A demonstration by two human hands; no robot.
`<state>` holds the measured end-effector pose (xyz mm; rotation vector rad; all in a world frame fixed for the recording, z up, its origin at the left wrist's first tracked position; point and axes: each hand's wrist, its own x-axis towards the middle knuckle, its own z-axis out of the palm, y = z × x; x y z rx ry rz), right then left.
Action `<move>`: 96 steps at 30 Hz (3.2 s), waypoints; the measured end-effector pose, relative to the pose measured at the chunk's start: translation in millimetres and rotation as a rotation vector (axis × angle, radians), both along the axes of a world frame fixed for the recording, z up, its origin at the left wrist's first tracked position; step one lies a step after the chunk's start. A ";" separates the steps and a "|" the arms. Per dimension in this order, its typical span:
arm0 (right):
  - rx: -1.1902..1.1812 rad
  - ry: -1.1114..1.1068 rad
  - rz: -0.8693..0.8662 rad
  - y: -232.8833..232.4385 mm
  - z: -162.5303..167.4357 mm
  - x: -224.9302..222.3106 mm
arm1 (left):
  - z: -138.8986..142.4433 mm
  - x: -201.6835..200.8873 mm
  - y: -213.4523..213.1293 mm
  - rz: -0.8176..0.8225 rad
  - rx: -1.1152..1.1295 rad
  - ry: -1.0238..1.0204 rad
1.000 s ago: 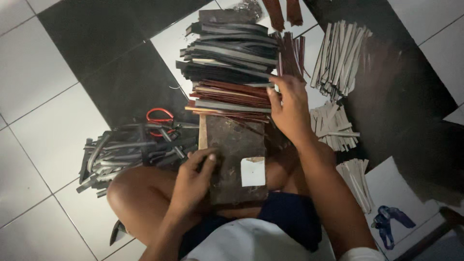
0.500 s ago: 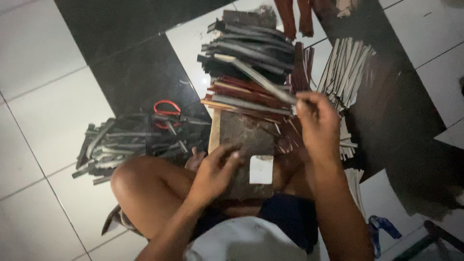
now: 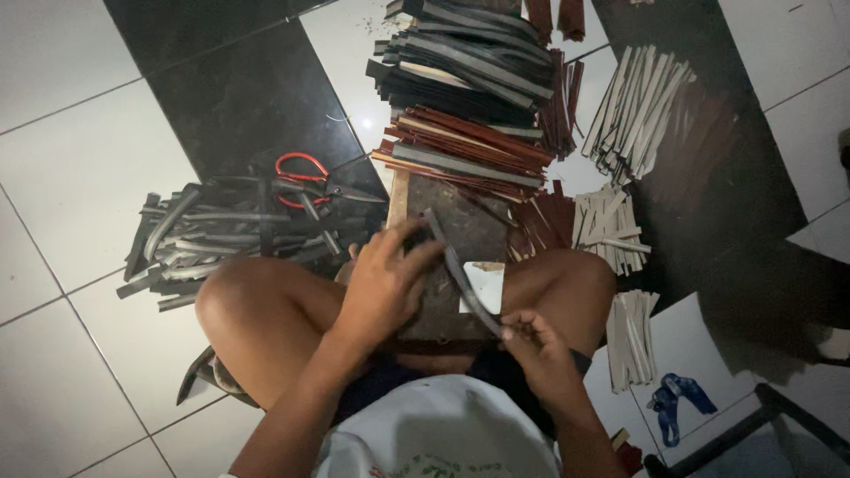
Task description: The person sits cross-legged on the floor and repeatedly peels thin strips from reddish-brown material pieces using a fixed blade on a wooden block. The peeled strips are placed into a pile on the floor.
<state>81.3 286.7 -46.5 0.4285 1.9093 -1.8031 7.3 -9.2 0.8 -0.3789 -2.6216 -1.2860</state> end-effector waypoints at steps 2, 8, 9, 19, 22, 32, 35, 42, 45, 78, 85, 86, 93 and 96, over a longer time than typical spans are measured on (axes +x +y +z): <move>0.309 0.124 0.204 5.0 10.0 -3.8 | -3.1 2.5 2.4 -0.039 -0.193 0.045; 0.830 0.825 0.218 -8.3 33.8 -82.2 | -9.0 8.1 8.1 -0.033 -0.474 0.121; 0.760 0.767 0.178 -17.5 33.1 -100.1 | -9.2 9.6 9.7 -0.021 -0.457 0.125; 0.845 0.393 0.122 -38.9 88.2 -100.3 | -11.7 30.9 7.3 0.027 -0.355 0.090; 0.398 0.884 0.166 -9.9 98.7 -82.9 | -11.1 28.3 5.7 0.013 -0.300 0.092; -0.461 0.735 0.215 56.9 124.5 -42.4 | -13.7 17.4 -9.7 0.163 -0.066 0.115; -0.557 0.720 0.074 45.0 124.2 -46.7 | -14.8 17.0 -14.3 0.142 -0.144 0.111; 0.788 0.970 0.616 -24.2 95.5 -89.1 | -23.1 13.3 -19.8 0.120 -0.061 0.117; 0.321 0.364 0.462 -75.3 71.0 -95.6 | -28.7 10.1 -18.1 0.154 0.018 0.083; 0.384 0.345 0.336 -138.9 42.7 -122.3 | -44.8 -21.9 -14.0 0.361 0.362 -0.354; 0.481 0.297 0.379 -109.7 54.5 -103.2 | -42.4 -26.0 -15.0 0.309 0.348 -0.333; 0.493 0.344 0.383 -107.6 56.0 -100.0 | -41.5 -26.7 -15.9 0.297 0.341 -0.349; 0.649 0.310 0.391 -105.0 56.8 -103.3 | -35.0 -25.5 -18.4 0.123 0.197 -0.165; 0.720 0.179 0.393 -103.6 56.5 -105.0 | -32.6 -24.3 -17.4 0.105 0.100 -0.136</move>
